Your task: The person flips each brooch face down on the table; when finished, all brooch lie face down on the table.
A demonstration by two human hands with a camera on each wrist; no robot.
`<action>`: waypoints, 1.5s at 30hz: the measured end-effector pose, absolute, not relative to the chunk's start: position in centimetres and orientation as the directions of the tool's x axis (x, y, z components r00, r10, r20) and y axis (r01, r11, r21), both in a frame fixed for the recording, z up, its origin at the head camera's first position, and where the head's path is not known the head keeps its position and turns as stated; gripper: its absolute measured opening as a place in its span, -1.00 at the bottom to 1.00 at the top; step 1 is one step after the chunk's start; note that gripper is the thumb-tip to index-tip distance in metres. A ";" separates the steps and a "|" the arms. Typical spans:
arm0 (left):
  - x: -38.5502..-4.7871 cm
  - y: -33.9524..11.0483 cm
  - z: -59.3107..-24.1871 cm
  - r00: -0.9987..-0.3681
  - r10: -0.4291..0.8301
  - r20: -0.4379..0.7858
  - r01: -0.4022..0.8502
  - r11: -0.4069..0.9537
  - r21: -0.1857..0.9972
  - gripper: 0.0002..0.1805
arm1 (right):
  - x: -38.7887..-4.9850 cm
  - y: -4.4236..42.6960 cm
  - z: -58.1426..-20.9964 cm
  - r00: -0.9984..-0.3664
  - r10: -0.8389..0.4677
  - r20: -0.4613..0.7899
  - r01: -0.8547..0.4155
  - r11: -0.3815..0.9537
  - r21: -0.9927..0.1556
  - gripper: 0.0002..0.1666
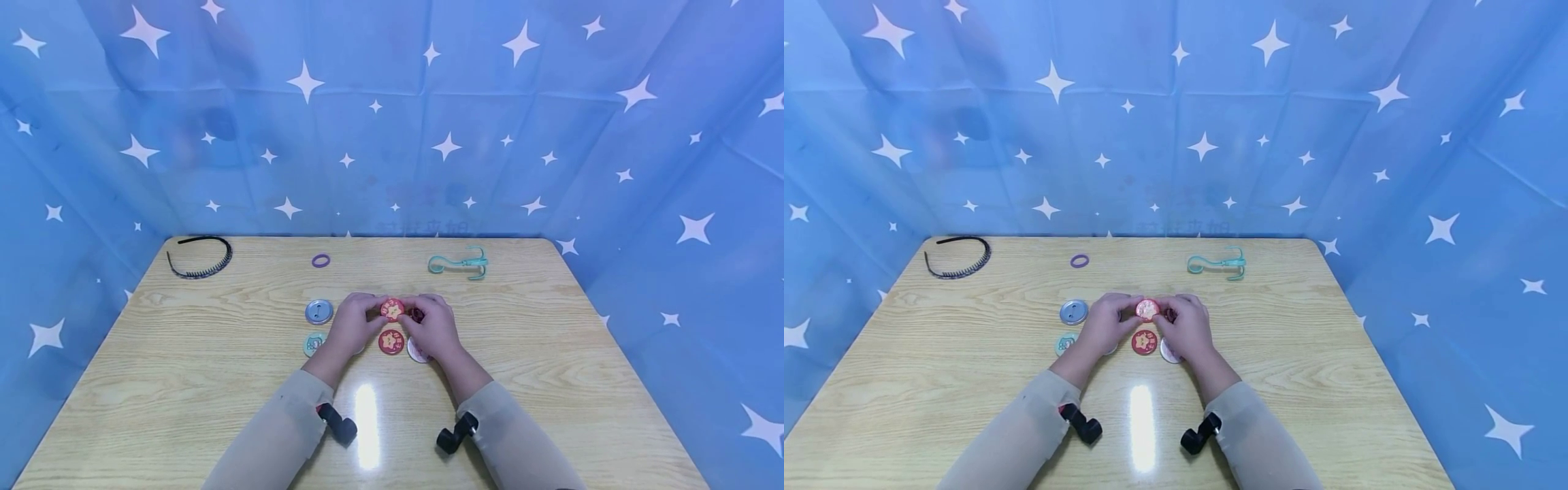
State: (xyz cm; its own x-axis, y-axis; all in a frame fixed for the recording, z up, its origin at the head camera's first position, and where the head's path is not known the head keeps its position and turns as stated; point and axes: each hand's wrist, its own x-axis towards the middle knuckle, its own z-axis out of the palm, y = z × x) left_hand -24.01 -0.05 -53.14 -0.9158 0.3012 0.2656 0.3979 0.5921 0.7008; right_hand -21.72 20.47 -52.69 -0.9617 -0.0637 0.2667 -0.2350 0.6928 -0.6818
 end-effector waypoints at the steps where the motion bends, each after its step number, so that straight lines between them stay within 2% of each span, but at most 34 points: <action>1: -24.0 0.0 -53.1 -0.916 0.298 0.267 0.397 0.590 0.703 -0.53 | -21.7 20.5 -52.7 -0.962 -0.060 0.265 -0.232 0.687 -0.689 -0.65; 10: -23.9 0.1 -53.0 -0.925 0.276 0.262 0.378 0.578 0.723 -0.60 | -21.8 20.5 -52.8 -0.967 -0.039 0.253 -0.218 0.642 -0.735 -0.71; 17: -23.9 0.1 -52.9 -0.931 0.256 0.258 0.362 0.575 0.734 -0.80 | -21.8 20.5 -52.7 -0.966 -0.010 0.259 -0.218 0.573 -0.790 -0.76; 38: -23.8 0.1 -52.9 -0.926 0.253 0.281 0.377 0.563 0.736 -0.80 | -21.7 20.7 -52.9 -0.962 -0.003 0.272 -0.227 0.558 -0.798 -0.80; 45: -23.9 0.1 -53.0 -0.922 0.256 0.292 0.387 0.556 0.735 -0.81 | -21.5 20.6 -52.9 -0.969 0.007 0.247 -0.209 0.513 -0.832 -0.80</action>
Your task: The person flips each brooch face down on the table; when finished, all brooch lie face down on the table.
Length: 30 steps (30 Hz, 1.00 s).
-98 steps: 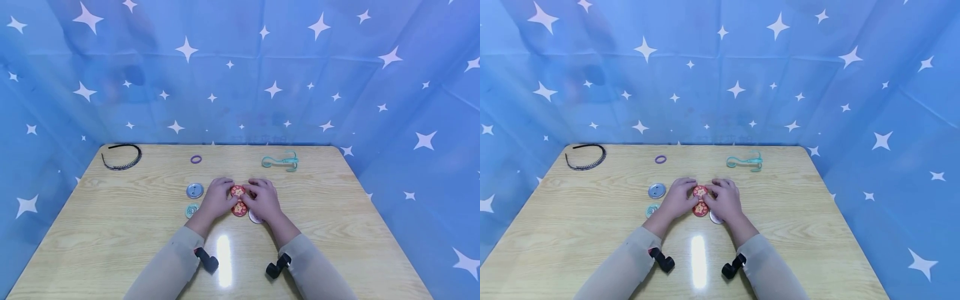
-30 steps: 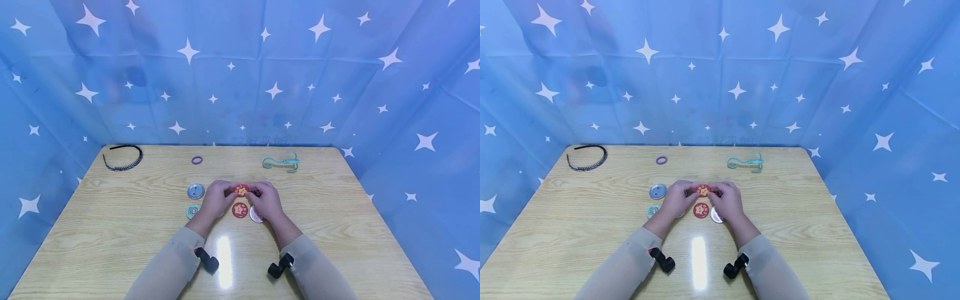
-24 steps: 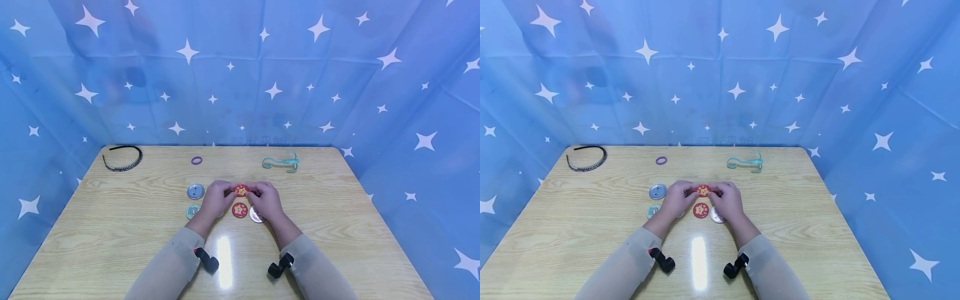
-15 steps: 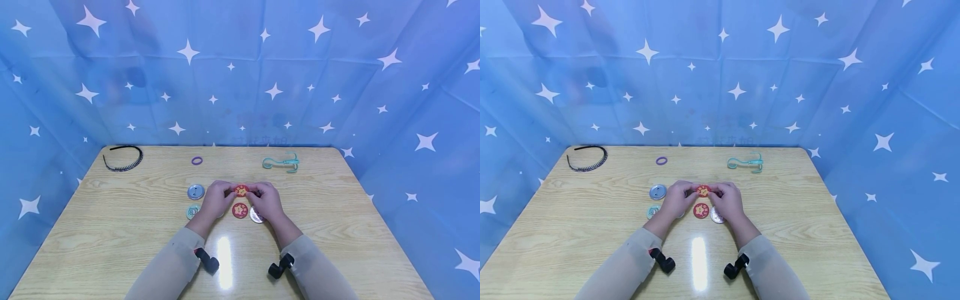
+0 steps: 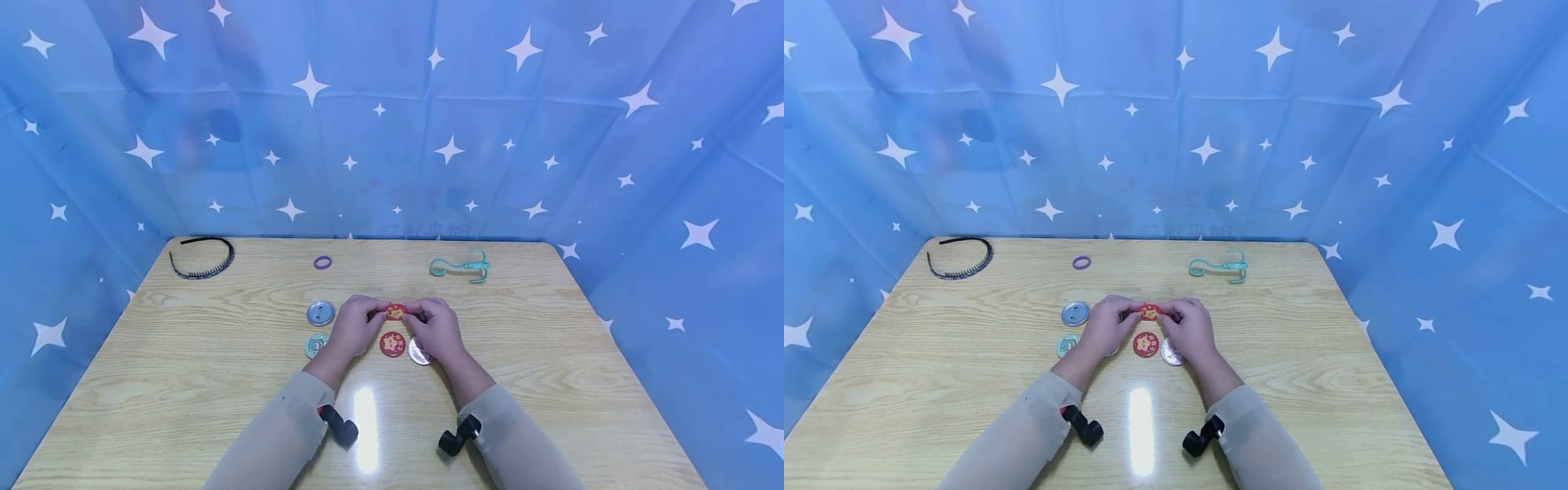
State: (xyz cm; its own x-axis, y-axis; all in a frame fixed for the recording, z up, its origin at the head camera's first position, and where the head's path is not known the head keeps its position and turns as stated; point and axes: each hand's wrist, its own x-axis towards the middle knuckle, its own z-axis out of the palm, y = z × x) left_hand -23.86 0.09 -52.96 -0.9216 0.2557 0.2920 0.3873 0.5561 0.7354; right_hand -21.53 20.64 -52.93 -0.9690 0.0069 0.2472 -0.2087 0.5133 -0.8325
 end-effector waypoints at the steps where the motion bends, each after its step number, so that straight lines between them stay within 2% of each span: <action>1: -23.9 0.1 -53.0 -0.921 0.256 0.293 0.389 0.555 0.735 -0.81 | -21.5 20.6 -53.0 -0.970 0.008 0.245 -0.206 0.510 -0.835 -0.81; 18: -23.9 0.0 -53.1 -0.913 0.266 0.310 0.408 0.547 0.731 -0.84 | -21.4 20.6 -53.1 -0.969 0.003 0.245 -0.214 0.478 -0.852 -0.83; 30: -24.1 0.0 -53.2 -0.913 0.271 0.306 0.408 0.561 0.720 -0.84 | -21.5 20.6 -52.9 -0.967 0.004 0.254 -0.212 0.541 -0.814 -0.86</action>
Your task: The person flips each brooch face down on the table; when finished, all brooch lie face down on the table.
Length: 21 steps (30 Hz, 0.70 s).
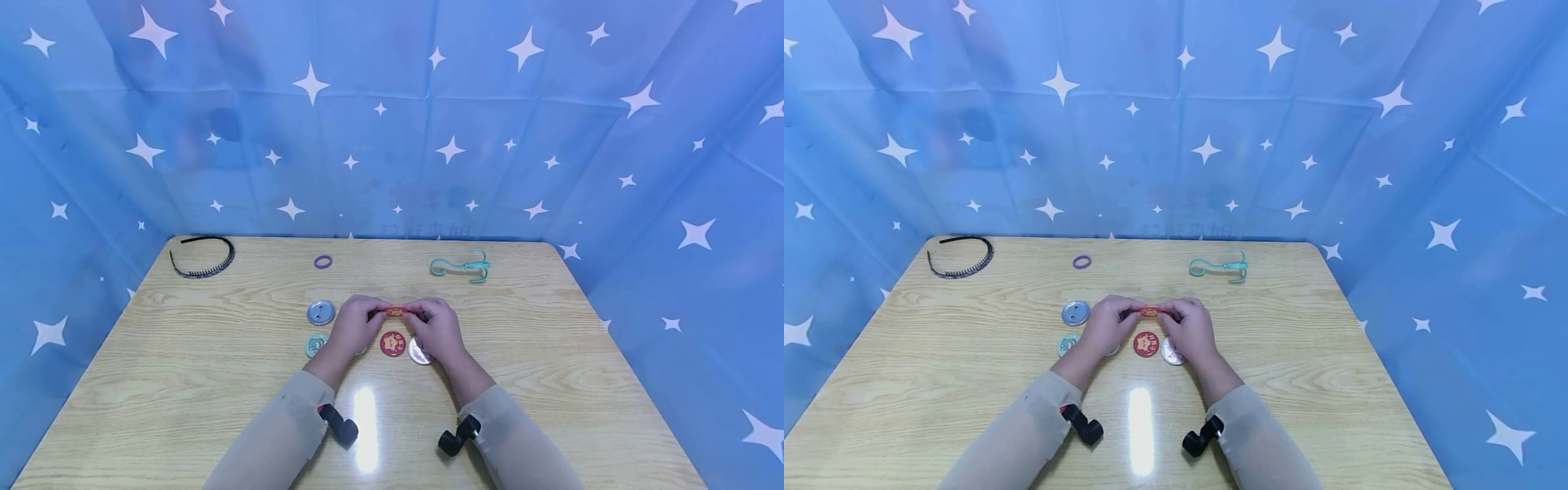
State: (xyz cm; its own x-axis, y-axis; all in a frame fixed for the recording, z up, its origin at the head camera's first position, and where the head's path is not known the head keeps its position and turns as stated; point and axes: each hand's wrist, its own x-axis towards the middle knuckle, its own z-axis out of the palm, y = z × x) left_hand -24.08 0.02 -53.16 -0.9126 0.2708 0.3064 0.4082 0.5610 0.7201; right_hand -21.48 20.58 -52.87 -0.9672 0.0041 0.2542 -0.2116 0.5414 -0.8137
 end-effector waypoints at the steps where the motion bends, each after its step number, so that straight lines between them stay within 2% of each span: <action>1: -24.1 0.0 -53.1 -0.912 0.273 0.307 0.410 0.562 0.719 -0.84 | -21.5 20.6 -52.9 -0.966 0.002 0.258 -0.215 0.547 -0.809 -0.86; 11: -24.1 0.0 -53.2 -0.903 0.302 0.304 0.427 0.565 0.706 -0.88 | -21.8 20.7 -53.1 -0.946 -0.019 0.323 -0.267 0.607 -0.749 -0.86; 21: -24.0 0.0 -53.1 -0.921 0.299 0.248 0.381 0.567 0.731 -0.73 | -21.9 20.6 -53.1 -0.934 -0.033 0.356 -0.298 0.623 -0.723 -0.87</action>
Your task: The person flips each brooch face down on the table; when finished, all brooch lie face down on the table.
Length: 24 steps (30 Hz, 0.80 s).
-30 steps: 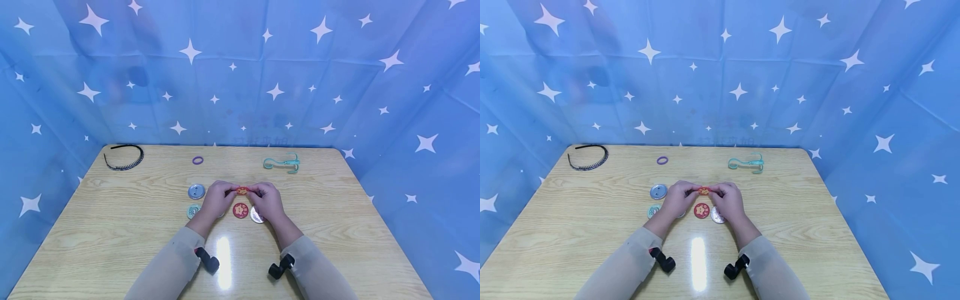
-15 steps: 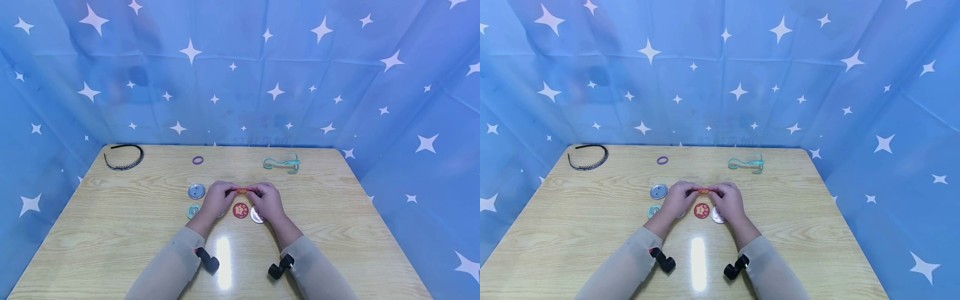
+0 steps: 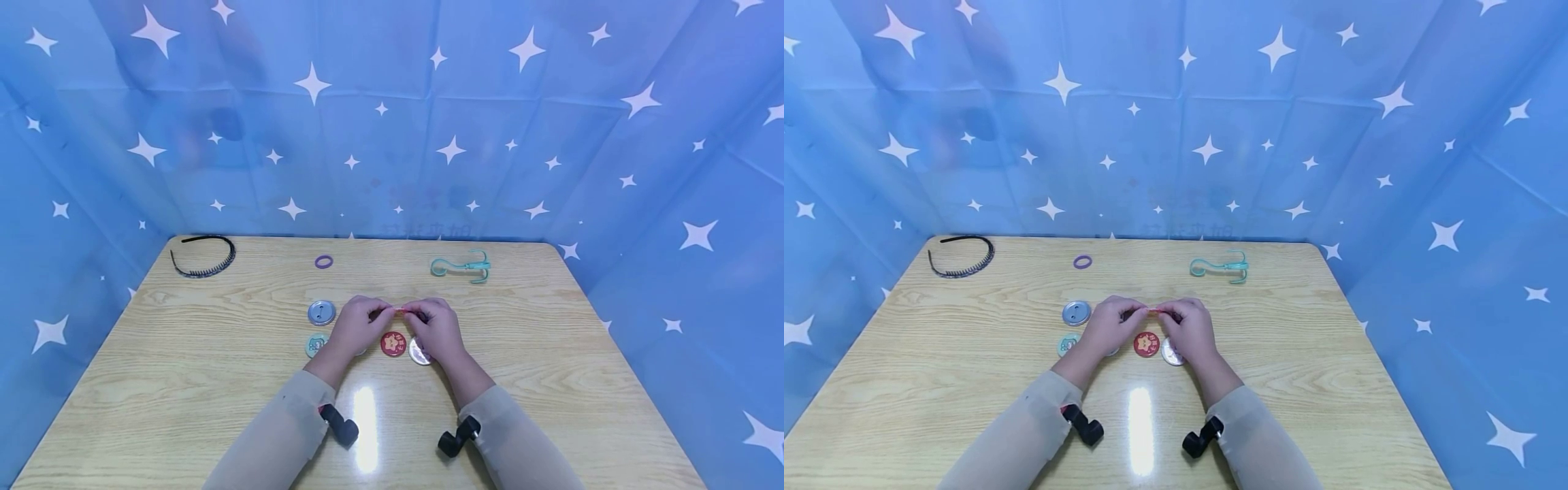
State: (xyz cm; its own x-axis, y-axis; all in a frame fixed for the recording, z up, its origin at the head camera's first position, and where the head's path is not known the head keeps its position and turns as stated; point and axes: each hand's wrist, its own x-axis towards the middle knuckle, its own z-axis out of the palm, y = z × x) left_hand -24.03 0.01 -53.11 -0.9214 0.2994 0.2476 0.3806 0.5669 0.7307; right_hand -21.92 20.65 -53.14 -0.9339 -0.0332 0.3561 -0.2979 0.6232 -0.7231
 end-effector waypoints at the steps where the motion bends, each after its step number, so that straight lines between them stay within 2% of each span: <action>1: -24.0 0.0 -53.1 -0.923 0.298 0.244 0.377 0.569 0.731 -0.72 | -21.9 20.7 -53.2 -0.935 -0.032 0.354 -0.295 0.624 -0.723 -0.87; 24: -24.1 0.1 -53.2 -0.924 0.311 0.223 0.370 0.573 0.732 -0.73 | -22.1 20.8 -53.3 -0.939 -0.057 0.340 -0.300 0.622 -0.724 -0.87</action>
